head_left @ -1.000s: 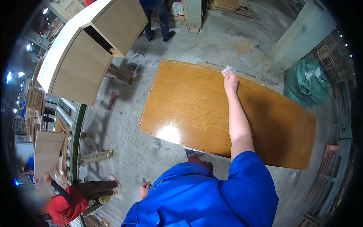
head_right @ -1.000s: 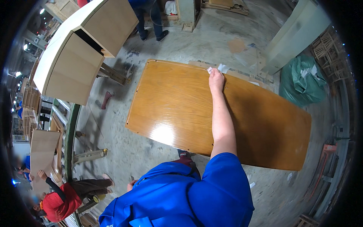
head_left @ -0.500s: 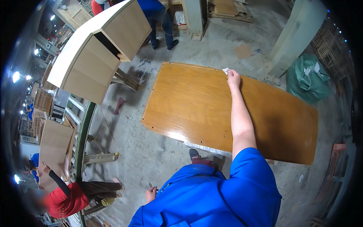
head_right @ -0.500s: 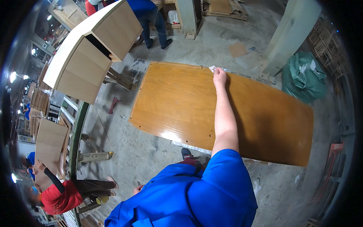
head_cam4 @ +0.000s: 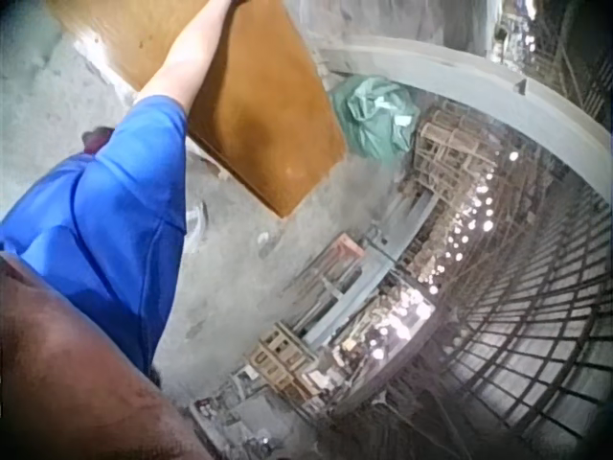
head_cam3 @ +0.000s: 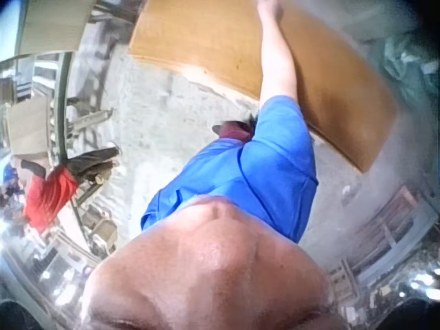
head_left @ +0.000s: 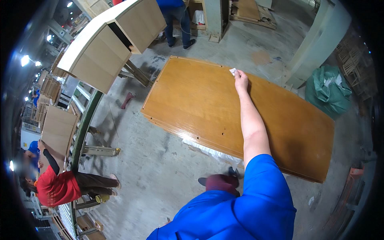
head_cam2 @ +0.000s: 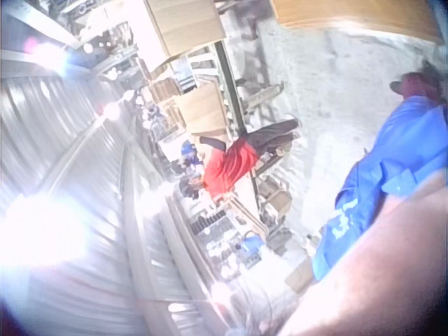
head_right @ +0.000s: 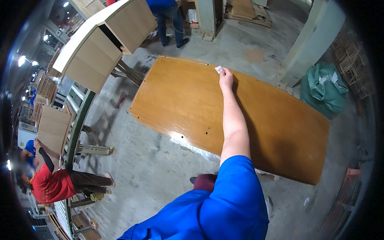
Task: The person wipes the surface of a wooden furniture panel with a white cloth. They move the panel on a roller conveyor, flip it over, and continue wiping the other side. The person also wipes a stack of similar wooden panels on the floor.
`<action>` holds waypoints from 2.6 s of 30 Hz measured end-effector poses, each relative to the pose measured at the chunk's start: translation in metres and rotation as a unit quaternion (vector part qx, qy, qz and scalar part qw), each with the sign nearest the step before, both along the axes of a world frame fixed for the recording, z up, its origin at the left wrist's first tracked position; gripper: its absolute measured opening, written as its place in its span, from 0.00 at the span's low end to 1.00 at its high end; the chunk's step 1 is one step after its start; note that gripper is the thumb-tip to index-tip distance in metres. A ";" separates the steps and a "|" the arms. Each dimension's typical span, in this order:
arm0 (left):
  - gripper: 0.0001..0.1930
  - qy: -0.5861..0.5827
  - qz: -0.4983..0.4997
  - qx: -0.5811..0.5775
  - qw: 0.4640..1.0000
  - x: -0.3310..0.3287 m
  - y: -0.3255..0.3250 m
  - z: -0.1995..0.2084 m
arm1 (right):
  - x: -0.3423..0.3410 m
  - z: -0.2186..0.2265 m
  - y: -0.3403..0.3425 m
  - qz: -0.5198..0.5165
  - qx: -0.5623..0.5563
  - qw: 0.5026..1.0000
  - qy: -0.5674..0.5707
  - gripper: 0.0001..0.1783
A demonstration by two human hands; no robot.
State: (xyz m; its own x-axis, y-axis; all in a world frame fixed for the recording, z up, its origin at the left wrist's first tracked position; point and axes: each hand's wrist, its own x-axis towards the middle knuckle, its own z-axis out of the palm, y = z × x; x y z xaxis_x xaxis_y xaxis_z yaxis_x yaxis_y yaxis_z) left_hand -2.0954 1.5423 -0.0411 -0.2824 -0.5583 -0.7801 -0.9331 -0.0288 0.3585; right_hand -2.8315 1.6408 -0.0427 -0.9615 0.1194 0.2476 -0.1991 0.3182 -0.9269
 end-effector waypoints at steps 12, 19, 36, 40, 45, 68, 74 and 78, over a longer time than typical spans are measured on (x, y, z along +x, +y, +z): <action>0.14 0.010 0.111 -0.013 0.994 -0.037 0.085 0.017 | -0.047 0.002 -0.031 0.091 0.110 0.989 0.026 0.11; 0.14 0.022 0.079 -0.007 0.997 -0.072 0.110 0.020 | -0.057 0.005 -0.022 0.097 0.154 0.983 0.034 0.10; 0.14 0.033 0.004 -0.010 0.999 -0.109 0.088 0.023 | -0.029 0.009 0.119 0.046 0.118 0.992 0.028 0.10; 0.15 0.036 -0.015 -0.016 0.999 -0.118 0.084 0.023 | -0.028 0.007 0.164 0.003 0.145 0.989 0.032 0.11; 0.15 0.048 -0.035 -0.016 0.998 -0.124 0.088 0.019 | -0.026 0.004 0.207 -0.023 0.148 0.988 0.034 0.11; 0.12 0.030 -0.158 -0.100 0.982 -0.113 0.136 0.016 | -0.005 0.010 0.317 -0.092 0.169 0.981 0.017 0.10; 0.13 0.029 -0.153 -0.091 0.984 -0.123 0.150 0.017 | 0.001 0.012 0.396 -0.138 0.181 0.974 0.019 0.12; 0.14 0.047 -0.142 -0.088 0.985 -0.130 0.162 0.022 | 0.007 0.013 0.428 -0.164 0.191 0.968 -0.003 0.12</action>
State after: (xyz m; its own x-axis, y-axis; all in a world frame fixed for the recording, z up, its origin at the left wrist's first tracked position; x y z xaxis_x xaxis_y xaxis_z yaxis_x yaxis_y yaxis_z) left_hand -2.2251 1.7040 -0.0193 -0.5127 -0.5711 -0.6411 -0.8572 0.2990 0.4193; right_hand -2.8247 2.0691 -0.0298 -0.8890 0.3189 0.3285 -0.0244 0.6834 -0.7296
